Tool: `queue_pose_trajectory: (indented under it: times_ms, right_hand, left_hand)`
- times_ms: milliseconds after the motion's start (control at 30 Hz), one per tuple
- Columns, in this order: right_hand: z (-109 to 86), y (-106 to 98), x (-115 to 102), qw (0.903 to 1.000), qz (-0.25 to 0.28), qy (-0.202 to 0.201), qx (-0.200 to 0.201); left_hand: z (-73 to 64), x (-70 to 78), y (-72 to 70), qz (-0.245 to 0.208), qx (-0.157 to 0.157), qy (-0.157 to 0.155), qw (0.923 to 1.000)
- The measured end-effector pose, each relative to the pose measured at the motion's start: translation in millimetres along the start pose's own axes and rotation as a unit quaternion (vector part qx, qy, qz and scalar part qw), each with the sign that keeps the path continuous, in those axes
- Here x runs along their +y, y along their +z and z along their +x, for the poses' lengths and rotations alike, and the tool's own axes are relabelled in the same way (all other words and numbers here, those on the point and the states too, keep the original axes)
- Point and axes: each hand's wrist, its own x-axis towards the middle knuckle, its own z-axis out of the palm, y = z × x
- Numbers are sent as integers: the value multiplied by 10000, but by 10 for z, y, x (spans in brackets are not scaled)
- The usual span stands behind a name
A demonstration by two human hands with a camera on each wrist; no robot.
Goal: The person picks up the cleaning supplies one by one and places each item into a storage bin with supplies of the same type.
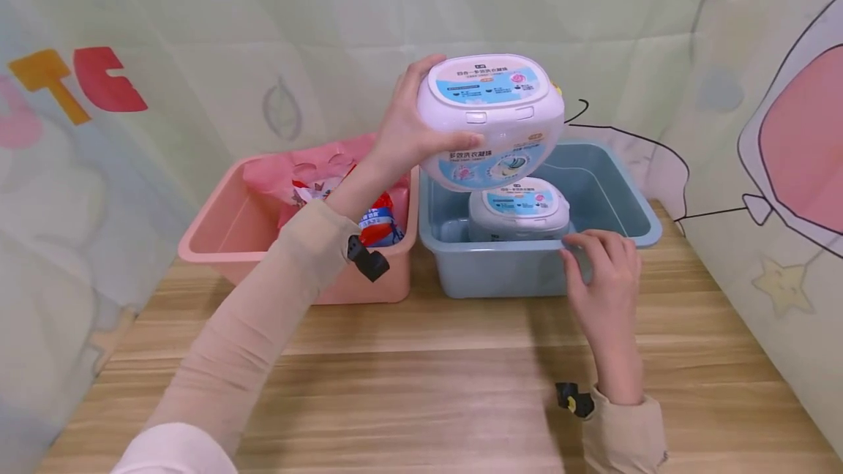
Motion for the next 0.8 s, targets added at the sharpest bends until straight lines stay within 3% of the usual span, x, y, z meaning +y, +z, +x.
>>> queue_pose_trajectory:
  times_ms: [233,500,800]
  right_hand:
    - [0,17,-34,10000,47,-36,15]
    - [-2,62,-97,9999,88,-45,-46]
    - [2,55,-133,9996,161,-197,122]
  left_hand:
    - [108,-18,-8,128,-141,-186,9996]
    - [135,-81,-18,236,-164,-400,9988]
    - [201,-164,66,195,-146,-597,9979]
